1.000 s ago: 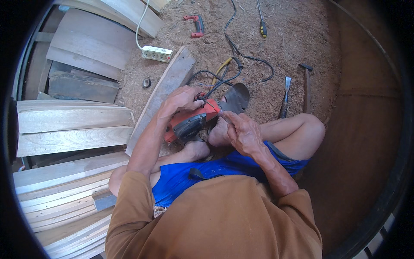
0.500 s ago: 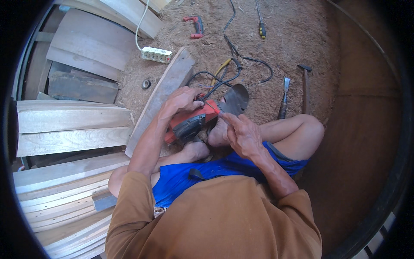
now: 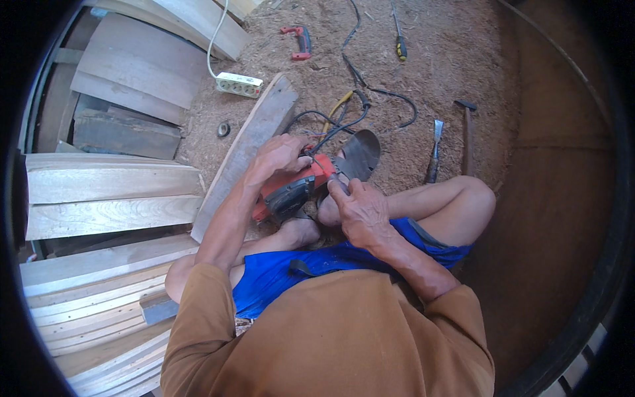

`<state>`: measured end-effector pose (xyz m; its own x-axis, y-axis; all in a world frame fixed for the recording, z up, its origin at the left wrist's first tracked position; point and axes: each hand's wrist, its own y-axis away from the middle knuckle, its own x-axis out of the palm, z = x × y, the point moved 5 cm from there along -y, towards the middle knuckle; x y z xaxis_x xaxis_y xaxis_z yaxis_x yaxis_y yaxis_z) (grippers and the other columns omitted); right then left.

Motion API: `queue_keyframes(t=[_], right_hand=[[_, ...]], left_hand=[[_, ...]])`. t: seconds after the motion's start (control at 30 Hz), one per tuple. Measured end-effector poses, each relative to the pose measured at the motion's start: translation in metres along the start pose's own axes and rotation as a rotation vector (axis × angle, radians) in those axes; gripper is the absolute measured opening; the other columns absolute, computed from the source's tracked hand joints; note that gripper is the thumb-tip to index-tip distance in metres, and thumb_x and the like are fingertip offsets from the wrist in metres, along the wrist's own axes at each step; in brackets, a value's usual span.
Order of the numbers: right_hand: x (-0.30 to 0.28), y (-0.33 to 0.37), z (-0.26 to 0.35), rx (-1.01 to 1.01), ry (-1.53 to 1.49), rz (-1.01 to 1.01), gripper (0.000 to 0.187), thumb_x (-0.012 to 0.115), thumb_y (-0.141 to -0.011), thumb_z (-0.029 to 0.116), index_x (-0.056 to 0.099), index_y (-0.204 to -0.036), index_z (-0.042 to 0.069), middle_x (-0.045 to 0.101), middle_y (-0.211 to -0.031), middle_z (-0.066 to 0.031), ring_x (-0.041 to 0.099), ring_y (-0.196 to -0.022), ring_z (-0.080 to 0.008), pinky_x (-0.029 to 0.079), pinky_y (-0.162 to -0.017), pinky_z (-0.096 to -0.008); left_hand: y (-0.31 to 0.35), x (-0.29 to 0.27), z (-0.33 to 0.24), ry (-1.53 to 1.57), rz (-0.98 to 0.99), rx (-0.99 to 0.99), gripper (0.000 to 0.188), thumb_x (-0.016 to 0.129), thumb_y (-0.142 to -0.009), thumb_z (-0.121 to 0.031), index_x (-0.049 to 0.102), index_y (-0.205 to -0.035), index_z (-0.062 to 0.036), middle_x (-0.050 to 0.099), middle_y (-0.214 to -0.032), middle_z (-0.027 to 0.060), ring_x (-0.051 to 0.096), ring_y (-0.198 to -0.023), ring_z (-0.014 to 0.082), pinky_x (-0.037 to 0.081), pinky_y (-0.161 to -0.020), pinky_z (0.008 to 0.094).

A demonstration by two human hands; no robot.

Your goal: The person repairs a power sander by adjusting its internal wiring with a screwdriver, picking up a handle cover, and fitting the cover onto the tool body by hand.

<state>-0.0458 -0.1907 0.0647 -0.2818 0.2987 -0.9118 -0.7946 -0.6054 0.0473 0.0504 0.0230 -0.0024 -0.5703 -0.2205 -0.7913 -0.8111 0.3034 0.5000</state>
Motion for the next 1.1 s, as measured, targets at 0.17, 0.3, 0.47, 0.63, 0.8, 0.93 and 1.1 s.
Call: queue_keyframes(t=[0.17,0.3,0.47,0.63,0.8,0.93,1.1], right_hand=[[-0.006,-0.011,-0.01,0.084,-0.15,0.102,0.052,0.067,-0.09,0.013,0.058,-0.141,0.011,0.065,-0.086,-0.0182,0.068,-0.081,-0.0434,0.053,-0.07,-0.0555],[-0.006,-0.011,-0.012,0.191,-0.275,0.157,0.042,0.062,-0.096,0.015,0.057,-0.137,0.007,0.071,-0.092,-0.0269,0.069,-0.082,-0.0503,0.053,-0.074,-0.0606],[-0.001,-0.011,0.001,0.141,-0.155,0.199,0.045,0.061,-0.096,0.015,0.055,-0.139,0.004,0.07,-0.088,-0.0301,0.069,-0.083,-0.0515,0.054,-0.076,-0.0606],[0.008,-0.012,-0.005,0.162,-0.283,0.182,0.047,0.06,-0.096,0.013,0.055,-0.141,0.001,0.07,-0.088,-0.0302,0.068,-0.079,-0.0512,0.054,-0.072,-0.0608],[0.035,-0.008,-0.024,0.417,-0.791,-0.046,0.034,0.059,-0.099,0.017,0.063,-0.128,-0.002,0.073,-0.093,-0.0264,0.074,-0.087,-0.0448,0.056,-0.075,-0.0543],[0.049,-0.003,-0.032,0.799,-1.245,0.061,0.032,0.06,-0.101,0.019,0.067,-0.123,-0.002,0.074,-0.092,-0.0243,0.076,-0.084,-0.0388,0.057,-0.073,-0.0484],[-0.004,-0.013,-0.01,0.243,-0.24,0.06,0.036,0.06,-0.097,0.019,0.056,-0.128,0.0,0.073,-0.091,-0.0251,0.075,-0.083,-0.0417,0.057,-0.07,-0.0512]], left_hand=[[0.003,0.006,-0.006,-0.047,0.001,0.015,0.044,0.075,-0.089,-0.038,0.069,-0.121,-0.0078,0.076,-0.107,0.0224,0.072,-0.106,0.042,0.057,-0.092,0.0528],[0.013,0.001,-0.012,0.0,-0.052,0.006,0.041,0.075,-0.089,-0.035,0.069,-0.118,-0.006,0.075,-0.104,0.0245,0.072,-0.104,0.0428,0.057,-0.089,0.0532],[0.013,0.003,-0.01,-0.012,-0.07,0.028,0.038,0.073,-0.088,-0.031,0.067,-0.114,-0.0042,0.075,-0.097,0.0241,0.072,-0.098,0.0444,0.058,-0.084,0.0545],[0.015,0.008,-0.005,-0.003,-0.131,0.039,0.033,0.072,-0.088,-0.027,0.066,-0.11,-0.0037,0.075,-0.093,0.0242,0.072,-0.094,0.0452,0.057,-0.081,0.0559],[0.01,0.009,-0.006,-0.003,-0.128,0.05,0.032,0.07,-0.088,-0.026,0.066,-0.112,-0.0058,0.075,-0.093,0.0224,0.072,-0.095,0.0444,0.057,-0.081,0.0567],[0.01,0.01,-0.004,0.002,-0.113,0.038,0.032,0.072,-0.089,-0.029,0.067,-0.112,-0.0071,0.076,-0.094,0.0209,0.072,-0.095,0.0439,0.057,-0.081,0.0568],[0.017,0.006,-0.006,0.025,-0.1,0.021,0.038,0.075,-0.091,-0.038,0.067,-0.113,-0.0081,0.076,-0.095,0.0199,0.072,-0.096,0.0437,0.056,-0.081,0.0569]])
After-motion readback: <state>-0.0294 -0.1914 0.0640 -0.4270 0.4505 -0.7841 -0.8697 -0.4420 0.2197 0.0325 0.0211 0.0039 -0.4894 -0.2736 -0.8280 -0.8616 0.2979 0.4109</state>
